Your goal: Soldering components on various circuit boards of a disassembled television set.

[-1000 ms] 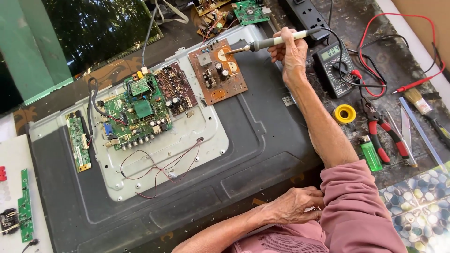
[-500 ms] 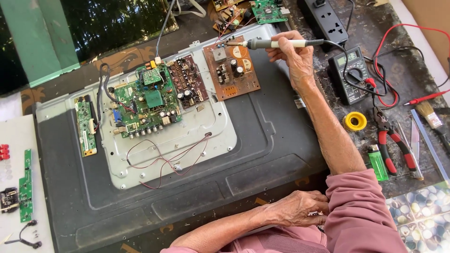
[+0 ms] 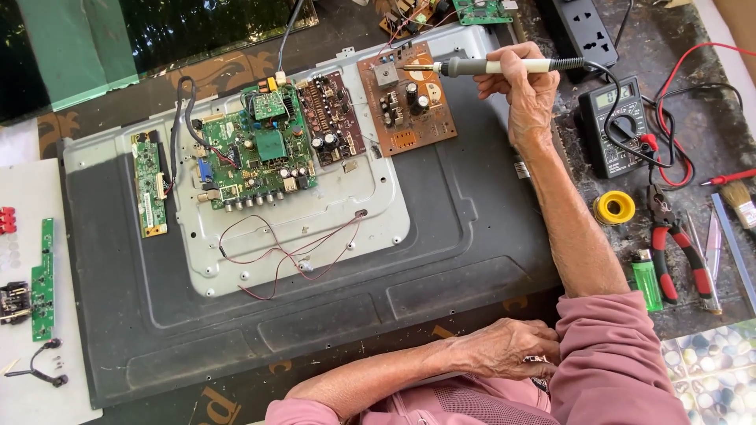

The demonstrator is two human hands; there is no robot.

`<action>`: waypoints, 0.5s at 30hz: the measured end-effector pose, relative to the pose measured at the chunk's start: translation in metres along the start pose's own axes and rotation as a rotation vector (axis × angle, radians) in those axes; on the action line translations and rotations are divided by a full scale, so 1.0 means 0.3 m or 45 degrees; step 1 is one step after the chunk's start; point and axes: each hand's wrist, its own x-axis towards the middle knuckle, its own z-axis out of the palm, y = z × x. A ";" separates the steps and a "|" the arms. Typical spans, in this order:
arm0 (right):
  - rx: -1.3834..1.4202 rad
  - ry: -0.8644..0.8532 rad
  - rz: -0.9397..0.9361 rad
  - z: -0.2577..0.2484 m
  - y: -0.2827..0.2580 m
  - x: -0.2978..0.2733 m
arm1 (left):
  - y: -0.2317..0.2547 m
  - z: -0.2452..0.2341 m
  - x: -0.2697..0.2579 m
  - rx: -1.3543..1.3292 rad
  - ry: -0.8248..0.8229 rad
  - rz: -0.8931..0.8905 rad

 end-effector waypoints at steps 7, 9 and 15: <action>-0.015 0.019 -0.013 -0.002 0.020 0.000 | 0.019 -0.009 0.007 0.033 0.005 -0.018; -0.022 0.048 -0.049 -0.016 0.030 0.004 | 0.014 0.000 0.006 0.034 0.013 -0.034; 0.118 0.218 0.017 -0.004 -0.014 0.011 | 0.011 0.000 0.001 0.017 0.030 0.003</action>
